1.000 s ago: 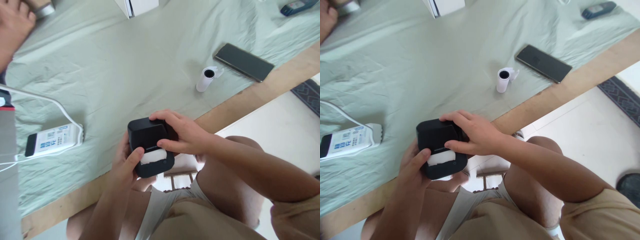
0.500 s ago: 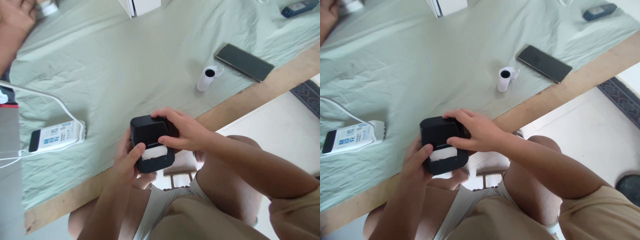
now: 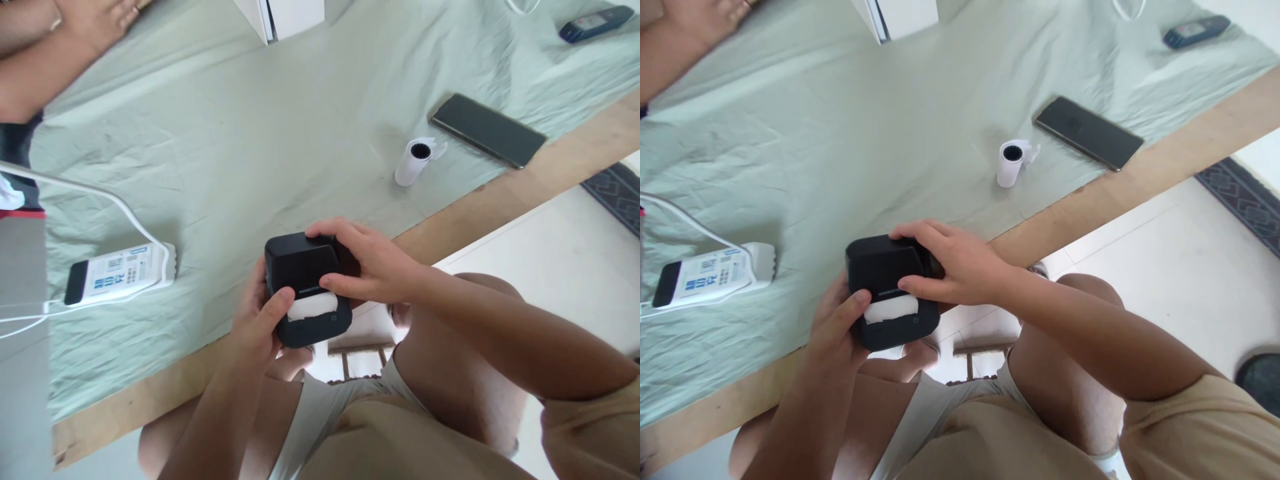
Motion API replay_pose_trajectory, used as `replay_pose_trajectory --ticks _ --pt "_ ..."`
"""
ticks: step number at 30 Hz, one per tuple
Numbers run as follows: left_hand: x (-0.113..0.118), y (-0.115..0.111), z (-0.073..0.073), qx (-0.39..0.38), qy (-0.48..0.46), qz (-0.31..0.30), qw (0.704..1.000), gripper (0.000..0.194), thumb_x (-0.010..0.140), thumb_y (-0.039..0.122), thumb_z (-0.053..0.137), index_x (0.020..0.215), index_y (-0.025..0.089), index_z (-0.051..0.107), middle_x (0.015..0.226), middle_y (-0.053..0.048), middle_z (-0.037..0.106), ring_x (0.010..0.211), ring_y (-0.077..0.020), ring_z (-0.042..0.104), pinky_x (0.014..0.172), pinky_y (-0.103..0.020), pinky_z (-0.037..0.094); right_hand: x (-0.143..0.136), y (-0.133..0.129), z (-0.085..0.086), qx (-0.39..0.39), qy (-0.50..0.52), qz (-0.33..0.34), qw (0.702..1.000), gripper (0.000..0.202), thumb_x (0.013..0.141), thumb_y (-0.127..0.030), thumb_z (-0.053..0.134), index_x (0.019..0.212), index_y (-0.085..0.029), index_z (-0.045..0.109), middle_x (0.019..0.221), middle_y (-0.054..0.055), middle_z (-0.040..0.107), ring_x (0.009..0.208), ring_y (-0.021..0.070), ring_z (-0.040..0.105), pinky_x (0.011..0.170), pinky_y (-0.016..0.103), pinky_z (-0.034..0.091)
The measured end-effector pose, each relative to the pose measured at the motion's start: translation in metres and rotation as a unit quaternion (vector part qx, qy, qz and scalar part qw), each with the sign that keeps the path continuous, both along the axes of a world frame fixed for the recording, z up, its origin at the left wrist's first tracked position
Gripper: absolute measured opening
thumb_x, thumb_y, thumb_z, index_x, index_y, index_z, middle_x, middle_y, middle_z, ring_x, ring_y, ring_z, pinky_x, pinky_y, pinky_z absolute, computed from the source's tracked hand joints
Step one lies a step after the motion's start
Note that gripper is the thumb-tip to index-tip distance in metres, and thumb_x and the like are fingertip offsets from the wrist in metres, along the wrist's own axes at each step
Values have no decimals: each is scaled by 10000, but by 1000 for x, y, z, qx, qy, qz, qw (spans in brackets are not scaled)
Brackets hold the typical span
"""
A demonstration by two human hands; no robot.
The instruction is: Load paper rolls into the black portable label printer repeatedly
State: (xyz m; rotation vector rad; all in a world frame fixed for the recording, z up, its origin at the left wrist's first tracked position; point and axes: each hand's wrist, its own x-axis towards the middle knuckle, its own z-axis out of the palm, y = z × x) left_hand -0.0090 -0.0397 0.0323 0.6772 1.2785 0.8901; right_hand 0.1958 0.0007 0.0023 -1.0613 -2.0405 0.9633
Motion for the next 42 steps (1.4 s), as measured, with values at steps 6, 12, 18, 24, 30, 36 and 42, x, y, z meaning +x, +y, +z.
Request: replay_pose_trajectory --ticks 6,12,18,24,30,36,42 --pt "4 -1 1 14 14 23 1000 691 737 391 856 1361 213 620 943 -37 733 716 -164 692 573 -227 574 0 1 1 -12 2 6 1000 539 926 -496 591 1373 -209 502 1365 133 642 1179 271 654 941 445 564" --pt "6 -2 0 1 5 48 999 701 707 363 867 1350 215 630 946 -40 739 706 -166 695 556 -224 575 0 1 1 -15 3 7 1000 542 923 -497 592 1374 -212 496 1370 134 639 1175 272 656 936 447 567" --pt "5 -1 0 12 3 25 1000 679 734 355 836 1364 213 624 974 -54 745 712 -169 697 555 -223 566 -1 1 1 -16 0 8 1000 546 925 -504 589 1378 -214 493 1371 134 636 1174 276 655 936 450 564" --pt "3 0 1 15 7 19 1000 715 744 380 840 1391 190 605 995 -66 742 786 -188 713 624 -236 590 0 0 1 -15 2 6 1000 536 925 -500 597 1372 -221 499 1364 127 642 1166 269 655 926 437 564" --pt "1 0 0 12 12 6 1000 733 759 395 830 1425 215 583 1010 -55 736 783 -174 702 624 -238 582 0 -1 2 -18 -1 4 1000 557 920 -503 594 1382 -207 502 1351 129 646 1155 271 659 916 443 566" --pt "2 -1 1 16 18 1 1000 721 774 406 821 1425 214 580 1084 -77 738 827 -195 708 644 -255 586 0 -1 2 -24 -2 2 1000 558 914 -504 603 1381 -215 507 1352 123 649 1157 269 658 922 444 566" --pt "1 0 1 -2 23 8 1000 811 764 418 835 1484 219 519 1144 -90 727 807 -188 701 621 -257 578 0 -1 3 -22 0 4 1000 558 918 -500 596 1381 -201 505 1359 131 644 1157 264 657 929 440 565"
